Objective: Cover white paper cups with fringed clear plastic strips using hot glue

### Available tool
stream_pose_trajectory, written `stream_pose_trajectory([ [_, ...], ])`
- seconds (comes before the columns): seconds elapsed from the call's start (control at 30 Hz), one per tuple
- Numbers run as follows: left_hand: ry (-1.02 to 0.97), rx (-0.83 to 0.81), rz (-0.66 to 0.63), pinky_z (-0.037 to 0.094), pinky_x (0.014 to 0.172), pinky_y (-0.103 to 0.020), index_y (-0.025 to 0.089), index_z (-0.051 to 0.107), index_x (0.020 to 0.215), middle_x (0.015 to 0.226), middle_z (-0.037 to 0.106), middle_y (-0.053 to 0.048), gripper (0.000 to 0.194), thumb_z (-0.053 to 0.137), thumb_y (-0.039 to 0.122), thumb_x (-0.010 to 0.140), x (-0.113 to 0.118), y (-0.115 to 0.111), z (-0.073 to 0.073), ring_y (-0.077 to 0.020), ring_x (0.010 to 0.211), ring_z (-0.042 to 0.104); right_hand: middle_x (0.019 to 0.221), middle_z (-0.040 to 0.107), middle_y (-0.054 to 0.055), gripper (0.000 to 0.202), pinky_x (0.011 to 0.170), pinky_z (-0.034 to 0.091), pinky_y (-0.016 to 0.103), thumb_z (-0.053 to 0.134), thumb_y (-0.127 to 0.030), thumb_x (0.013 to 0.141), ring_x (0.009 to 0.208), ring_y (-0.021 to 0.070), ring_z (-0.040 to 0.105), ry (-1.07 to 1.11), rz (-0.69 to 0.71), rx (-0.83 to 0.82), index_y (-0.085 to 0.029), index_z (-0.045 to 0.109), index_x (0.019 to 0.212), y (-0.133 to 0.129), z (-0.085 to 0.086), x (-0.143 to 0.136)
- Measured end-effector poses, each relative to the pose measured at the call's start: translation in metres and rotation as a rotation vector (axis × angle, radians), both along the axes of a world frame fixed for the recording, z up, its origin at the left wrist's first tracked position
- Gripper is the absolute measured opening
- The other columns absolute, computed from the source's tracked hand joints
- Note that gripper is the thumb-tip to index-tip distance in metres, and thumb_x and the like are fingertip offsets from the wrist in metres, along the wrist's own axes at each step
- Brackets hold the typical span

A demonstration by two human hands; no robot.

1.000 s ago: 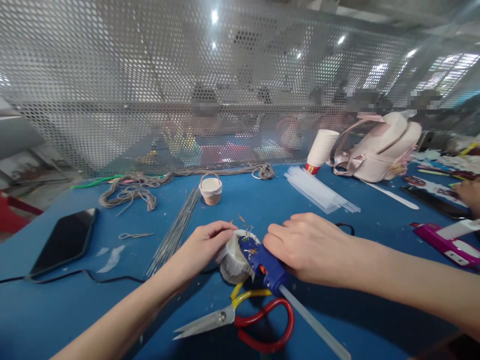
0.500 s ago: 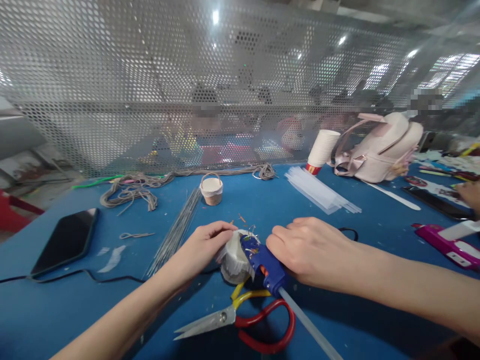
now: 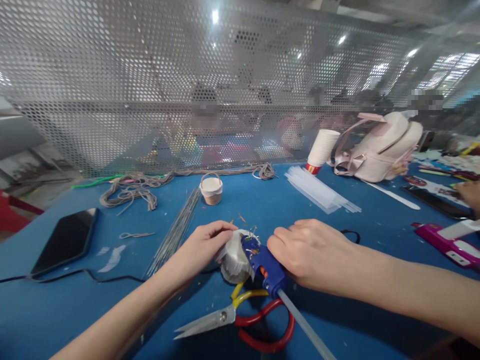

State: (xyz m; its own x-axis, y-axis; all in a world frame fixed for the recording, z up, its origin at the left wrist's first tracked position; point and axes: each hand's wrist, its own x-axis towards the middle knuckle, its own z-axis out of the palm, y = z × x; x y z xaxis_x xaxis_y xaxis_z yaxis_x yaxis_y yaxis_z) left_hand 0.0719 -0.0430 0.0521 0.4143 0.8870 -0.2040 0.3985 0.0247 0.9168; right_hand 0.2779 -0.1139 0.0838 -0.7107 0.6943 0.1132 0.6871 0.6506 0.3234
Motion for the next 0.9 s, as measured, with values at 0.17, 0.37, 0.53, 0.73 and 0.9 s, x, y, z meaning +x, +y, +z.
stream_pose_trajectory([
  [0.17, -0.008, -0.003, -0.011, 0.038, 0.059, -0.024, 0.019, 0.067, 0.085, 0.074, 0.065, 0.001, 0.026, 0.055, 0.039, 0.075, -0.0008, 0.0000, 0.0002, -0.0146, 0.064, 0.051, 0.062, 0.056, 0.003, 0.016, 0.045, 0.019, 0.028, 0.042, -0.006, 0.082, 0.045, 0.0146, 0.045, 0.027, 0.052, 0.055, -0.017, 0.050, 0.074, 0.0017, -0.0051, -0.0027],
  [0.37, -0.013, -0.029, -0.006, 0.035, 0.055, -0.023, 0.019, 0.066, 0.084, 0.069, 0.060, 0.003, 0.025, 0.055, 0.039, 0.075, -0.0009, -0.0017, 0.0019, -0.0122, 0.058, 0.045, 0.061, 0.055, 0.002, 0.016, 0.044, 0.018, 0.028, 0.043, -0.003, 0.077, 0.045, 0.0152, 0.047, 0.021, 0.014, 0.060, -0.017, 0.049, 0.073, -0.0009, -0.0057, -0.0018],
  [0.53, -0.022, -0.035, -0.010, 0.033, 0.055, -0.022, 0.018, 0.066, 0.085, 0.068, 0.058, 0.003, 0.025, 0.055, 0.039, 0.075, -0.0006, -0.0020, 0.0008, -0.0114, 0.058, 0.043, 0.059, 0.054, 0.002, 0.018, 0.044, 0.018, 0.029, 0.043, -0.001, 0.072, 0.045, 0.0156, 0.047, 0.007, 0.003, 0.067, -0.018, 0.048, 0.071, -0.0052, -0.0036, -0.0019],
  [0.73, -0.028, -0.033, -0.005, 0.035, 0.058, -0.022, 0.019, 0.066, 0.083, 0.072, 0.060, 0.002, 0.023, 0.054, 0.038, 0.076, 0.0002, -0.0027, 0.0023, -0.0127, 0.063, 0.046, 0.062, 0.055, 0.002, 0.018, 0.045, 0.020, 0.029, 0.040, -0.003, 0.079, 0.046, 0.0146, 0.046, 0.033, 0.038, 0.099, -0.018, 0.048, 0.073, -0.0007, -0.0096, -0.0057],
  [0.9, -0.027, -0.047, -0.004, 0.035, 0.056, -0.022, 0.019, 0.066, 0.083, 0.071, 0.060, 0.003, 0.023, 0.054, 0.037, 0.075, 0.0007, -0.0013, 0.0019, -0.0125, 0.061, 0.046, 0.061, 0.055, 0.002, 0.017, 0.045, 0.018, 0.030, 0.042, -0.002, 0.075, 0.046, 0.0147, 0.045, 0.039, -0.007, 0.071, -0.018, 0.048, 0.072, -0.0042, -0.0080, -0.0029],
])
